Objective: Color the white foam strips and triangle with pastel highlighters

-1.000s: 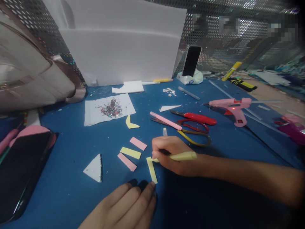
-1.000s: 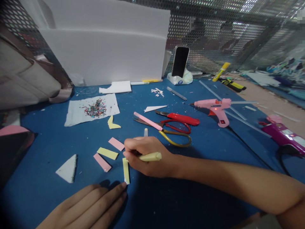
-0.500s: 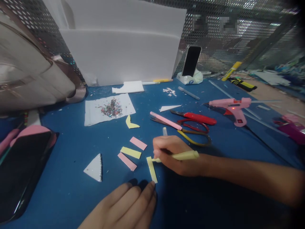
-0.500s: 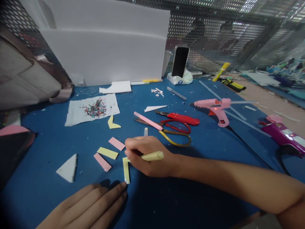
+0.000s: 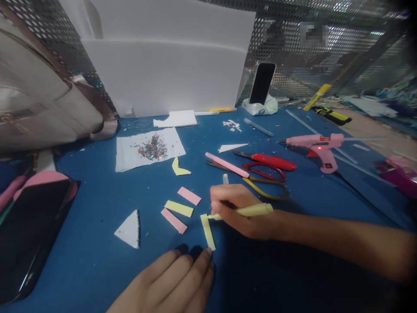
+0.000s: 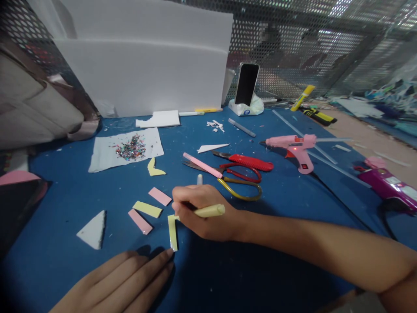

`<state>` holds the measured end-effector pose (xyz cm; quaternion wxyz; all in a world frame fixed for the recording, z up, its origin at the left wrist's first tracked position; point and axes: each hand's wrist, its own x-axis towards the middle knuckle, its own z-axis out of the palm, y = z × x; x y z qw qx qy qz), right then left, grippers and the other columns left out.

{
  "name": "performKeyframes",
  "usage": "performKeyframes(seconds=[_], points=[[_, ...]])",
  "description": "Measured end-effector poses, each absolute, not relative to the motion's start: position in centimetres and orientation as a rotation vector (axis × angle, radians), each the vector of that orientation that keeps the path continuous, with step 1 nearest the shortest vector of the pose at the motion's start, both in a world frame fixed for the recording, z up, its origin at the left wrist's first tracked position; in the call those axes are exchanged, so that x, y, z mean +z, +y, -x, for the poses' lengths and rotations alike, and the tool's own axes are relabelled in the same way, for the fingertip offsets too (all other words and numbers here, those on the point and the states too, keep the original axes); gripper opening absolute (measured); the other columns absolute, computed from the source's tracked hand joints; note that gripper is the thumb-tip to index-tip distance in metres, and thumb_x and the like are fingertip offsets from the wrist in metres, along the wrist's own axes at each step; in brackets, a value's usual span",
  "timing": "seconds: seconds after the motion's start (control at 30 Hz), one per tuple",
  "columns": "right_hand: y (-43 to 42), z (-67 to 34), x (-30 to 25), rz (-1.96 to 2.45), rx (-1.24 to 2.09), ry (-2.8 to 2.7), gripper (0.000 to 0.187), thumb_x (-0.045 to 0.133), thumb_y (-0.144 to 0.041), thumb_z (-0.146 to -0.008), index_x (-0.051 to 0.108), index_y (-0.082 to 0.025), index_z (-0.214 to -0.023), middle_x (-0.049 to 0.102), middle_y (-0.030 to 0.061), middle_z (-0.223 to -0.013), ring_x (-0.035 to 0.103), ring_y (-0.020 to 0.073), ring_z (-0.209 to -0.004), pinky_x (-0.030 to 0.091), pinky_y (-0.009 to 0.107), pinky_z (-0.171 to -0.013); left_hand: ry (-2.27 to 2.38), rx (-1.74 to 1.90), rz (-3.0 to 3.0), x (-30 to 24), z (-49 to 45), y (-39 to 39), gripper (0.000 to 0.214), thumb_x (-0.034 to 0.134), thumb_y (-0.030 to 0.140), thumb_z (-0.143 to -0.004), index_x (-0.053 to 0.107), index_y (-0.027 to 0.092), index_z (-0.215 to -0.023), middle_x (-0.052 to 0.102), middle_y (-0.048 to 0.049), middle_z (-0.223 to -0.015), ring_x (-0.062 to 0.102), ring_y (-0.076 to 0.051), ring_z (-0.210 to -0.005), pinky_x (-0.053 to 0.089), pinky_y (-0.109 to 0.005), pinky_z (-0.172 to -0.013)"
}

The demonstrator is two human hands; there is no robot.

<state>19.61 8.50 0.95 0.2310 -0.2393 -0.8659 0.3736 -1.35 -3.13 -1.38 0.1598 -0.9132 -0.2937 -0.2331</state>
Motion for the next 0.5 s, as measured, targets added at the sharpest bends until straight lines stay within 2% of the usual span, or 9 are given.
performKeyframes(seconds=[0.17,0.33,0.5], points=[[8.51,-19.62,0.97,0.692,1.026,-2.383,0.029,0.037,-0.025,-0.097,0.036,-0.019,-0.069,0.042,-0.0022,-0.066,0.038,0.0116,-0.06,0.029,0.026,-0.056,-0.785,-0.712,2.566,-1.73,1.36,-3.02,0.039,0.031,0.011,-0.101,0.069,0.019,-0.105,0.067,-0.0016,-0.113,0.06,-0.015,-0.088,0.044,-0.03,-0.084],[8.31,-19.63,0.61,0.489,1.071,-2.44,0.02,0.045,-0.024,-0.091,0.044,-0.019,-0.072,0.048,-0.0022,-0.065,0.043,0.0111,-0.06,0.033,0.024,-0.057,-0.773,-0.707,2.568,-1.79,1.45,-2.88,0.04,0.031,0.011,-0.101,0.069,0.02,-0.104,0.067,-0.0023,-0.113,0.061,-0.015,-0.088,0.044,-0.031,-0.084],[8.29,-19.65,0.66,0.418,1.141,-2.537,0.025,0.047,-0.028,-0.09,0.041,-0.019,-0.068,0.043,-0.0035,-0.062,0.04,0.0098,-0.057,0.031,0.023,-0.055,-0.851,-0.643,2.615,-1.22,1.32,-3.46,0.038,0.033,0.009,-0.102,0.069,0.02,-0.105,0.068,0.0004,-0.113,0.06,-0.016,-0.093,0.043,-0.033,-0.088]])
